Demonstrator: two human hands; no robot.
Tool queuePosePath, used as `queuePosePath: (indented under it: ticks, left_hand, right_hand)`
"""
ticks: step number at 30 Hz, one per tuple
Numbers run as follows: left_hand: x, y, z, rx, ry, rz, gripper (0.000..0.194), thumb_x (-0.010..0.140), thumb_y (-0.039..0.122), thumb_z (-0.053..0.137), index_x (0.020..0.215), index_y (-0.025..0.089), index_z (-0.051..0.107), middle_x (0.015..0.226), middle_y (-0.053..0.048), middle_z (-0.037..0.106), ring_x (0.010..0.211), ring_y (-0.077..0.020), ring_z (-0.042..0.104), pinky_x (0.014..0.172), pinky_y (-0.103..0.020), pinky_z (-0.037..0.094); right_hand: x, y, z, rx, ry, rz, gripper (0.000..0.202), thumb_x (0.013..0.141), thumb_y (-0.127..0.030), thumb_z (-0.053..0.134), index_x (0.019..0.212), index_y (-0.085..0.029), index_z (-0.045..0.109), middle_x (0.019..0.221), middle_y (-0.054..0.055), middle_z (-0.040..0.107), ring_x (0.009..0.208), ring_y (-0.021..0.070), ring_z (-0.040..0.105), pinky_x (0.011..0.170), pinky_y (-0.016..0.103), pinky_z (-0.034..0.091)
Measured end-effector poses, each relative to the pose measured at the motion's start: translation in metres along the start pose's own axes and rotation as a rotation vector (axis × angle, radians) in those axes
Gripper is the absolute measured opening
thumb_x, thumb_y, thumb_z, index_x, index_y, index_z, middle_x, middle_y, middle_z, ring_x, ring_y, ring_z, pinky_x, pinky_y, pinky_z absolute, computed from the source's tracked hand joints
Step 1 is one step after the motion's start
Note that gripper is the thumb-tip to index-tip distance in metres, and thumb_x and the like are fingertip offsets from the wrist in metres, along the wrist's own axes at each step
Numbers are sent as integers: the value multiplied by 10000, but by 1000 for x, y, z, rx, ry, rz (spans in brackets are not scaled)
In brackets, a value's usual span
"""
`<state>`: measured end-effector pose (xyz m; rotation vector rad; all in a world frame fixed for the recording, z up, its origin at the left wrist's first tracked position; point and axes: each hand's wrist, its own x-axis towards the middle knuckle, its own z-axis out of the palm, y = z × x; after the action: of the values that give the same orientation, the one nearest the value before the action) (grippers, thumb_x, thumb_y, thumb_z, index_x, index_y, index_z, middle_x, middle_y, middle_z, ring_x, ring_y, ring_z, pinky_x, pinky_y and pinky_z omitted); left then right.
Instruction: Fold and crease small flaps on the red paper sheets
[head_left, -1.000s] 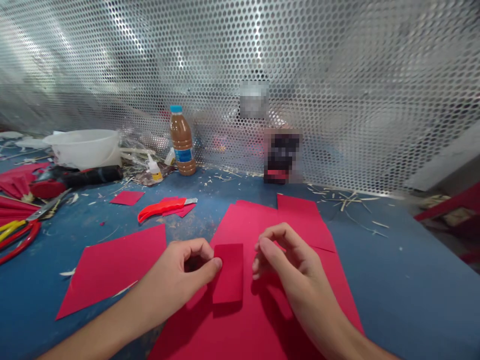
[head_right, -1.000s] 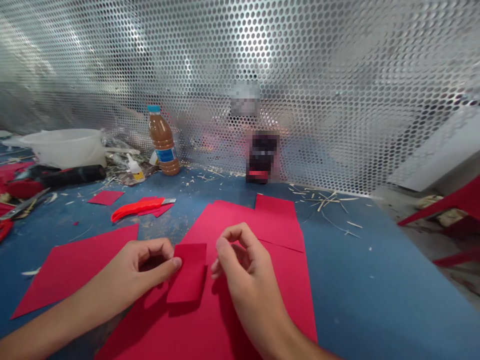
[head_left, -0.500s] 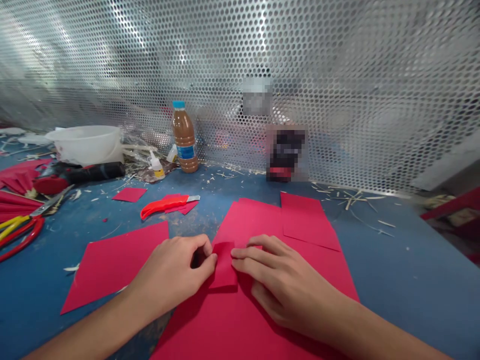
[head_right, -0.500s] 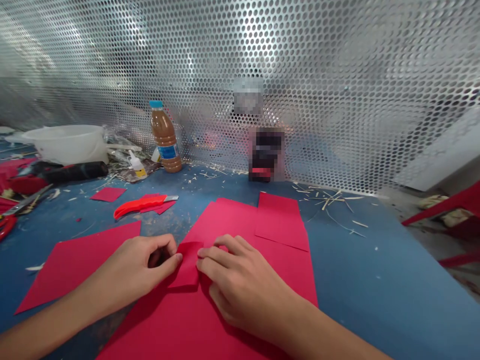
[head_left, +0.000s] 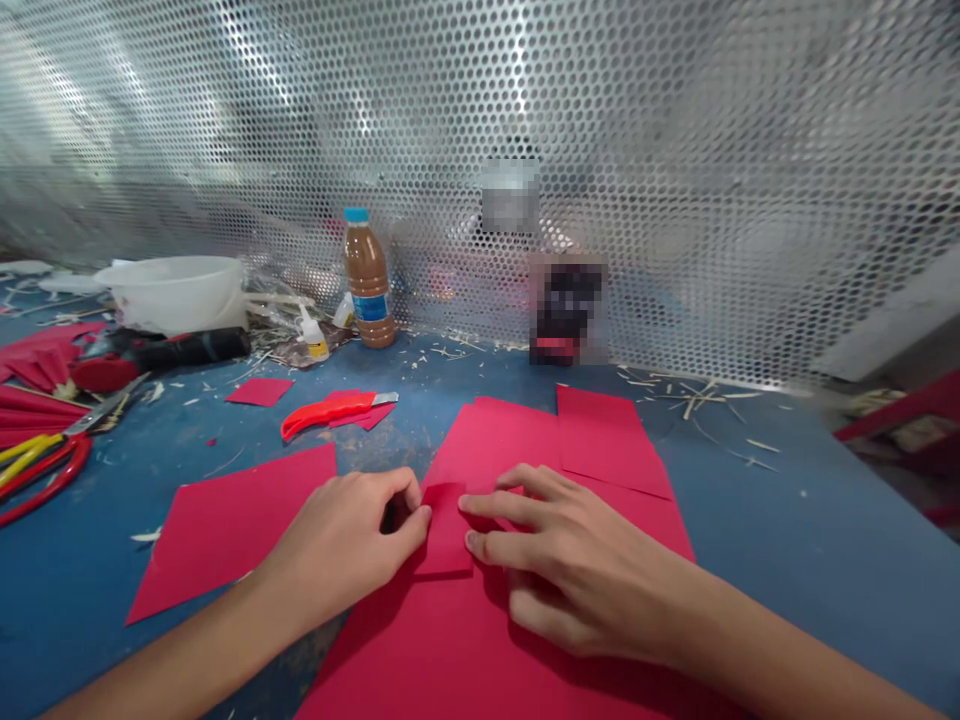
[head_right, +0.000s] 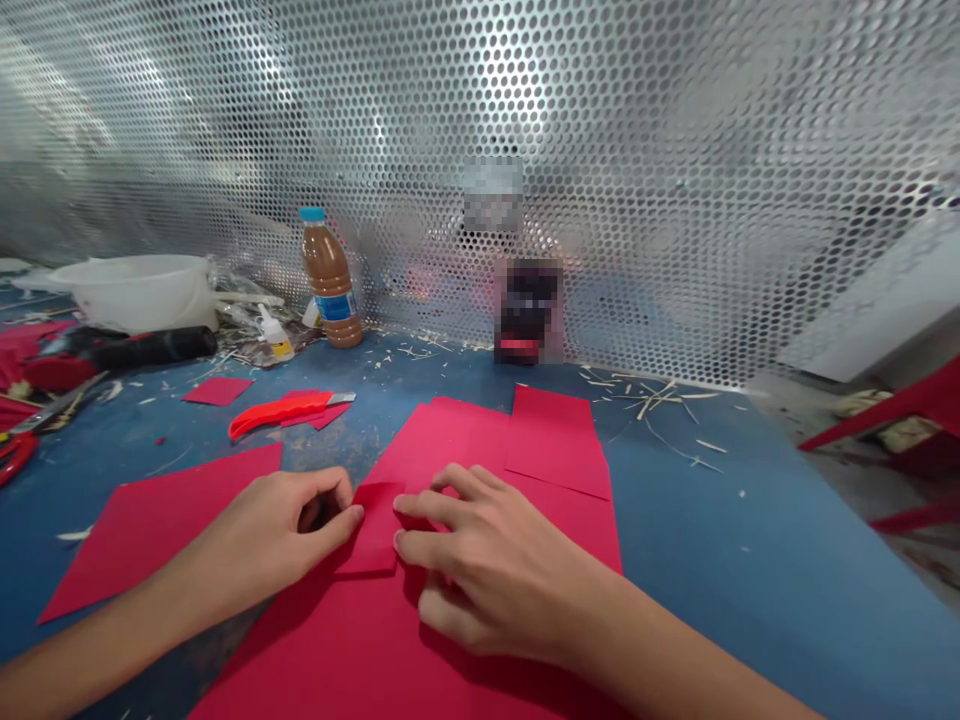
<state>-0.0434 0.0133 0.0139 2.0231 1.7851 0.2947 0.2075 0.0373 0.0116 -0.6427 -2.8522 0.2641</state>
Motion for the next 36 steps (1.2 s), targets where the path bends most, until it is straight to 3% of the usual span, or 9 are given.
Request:
queuePosePath:
  ticks: [7,13,15,18,21,25,30,36]
  left_hand:
    - [-2,1,0,142,59,132,246,986,344,485,786,225,562,719,0,657,652,-191,583,590,-304,287]
    - [-2,-6,5,194,108,238,160,988,298,502,849,228,539,790,-17,643,760,-235,621,630,-322,385]
    - [-1,-11,8,163,183,322,83,982,259,526,1047,222,561,1012,-63,689,956,-271,654,741,-363,469]
    - [2,-16,10,150,274,521,289,1022,201,526,1308,224,498,1443,-136,569,1342,-310,528,1033,-465,447]
    - [3,-16,11,212,186,675,227,1071,117,442,1210,236,576,1416,-91,629,1345,-287,550,1089,-484,397]
    - [5,-15,10,177,71,657,231,1076,100,442,1142,210,634,1220,-65,737,1174,-267,657,1051,-476,441]
    - [10,-28,-2,19,-21,660,248,1068,121,470,1114,243,682,1334,-45,727,1248,-221,657,1053,-404,489]
    - [13,-39,-14,121,-57,797,451,980,-11,400,1083,246,757,1351,-43,754,1321,-243,662,1096,-445,495]
  right_hand:
    - [-2,4,-4,-127,-58,-115,276,907,-228,624,1176,-236,689,1430,57,657,1134,308,601,949,495,523]
    - [-7,5,-1,-207,6,-180,347,907,-217,618,1251,-223,666,1397,103,682,1160,340,644,862,471,560]
    - [-8,6,1,-194,20,-203,332,925,-223,605,1250,-213,668,1405,97,685,1224,341,625,913,482,549]
    - [-7,7,2,-162,36,-230,280,938,-229,608,1206,-205,684,1433,68,680,1301,323,588,1018,485,502]
    - [-6,6,1,-145,50,-244,273,937,-207,605,1197,-198,688,1451,66,671,1315,311,584,1053,473,475]
    - [-7,4,1,-124,63,-242,274,944,-191,580,1191,-198,698,1465,77,660,1350,326,565,1046,486,474]
    - [-7,5,3,-49,82,-232,325,917,-180,604,1225,-202,706,1394,84,712,1296,306,631,1031,467,509]
    - [-9,6,7,-30,61,-202,388,929,-214,595,1308,-214,676,1445,116,681,1345,309,622,1112,505,485]
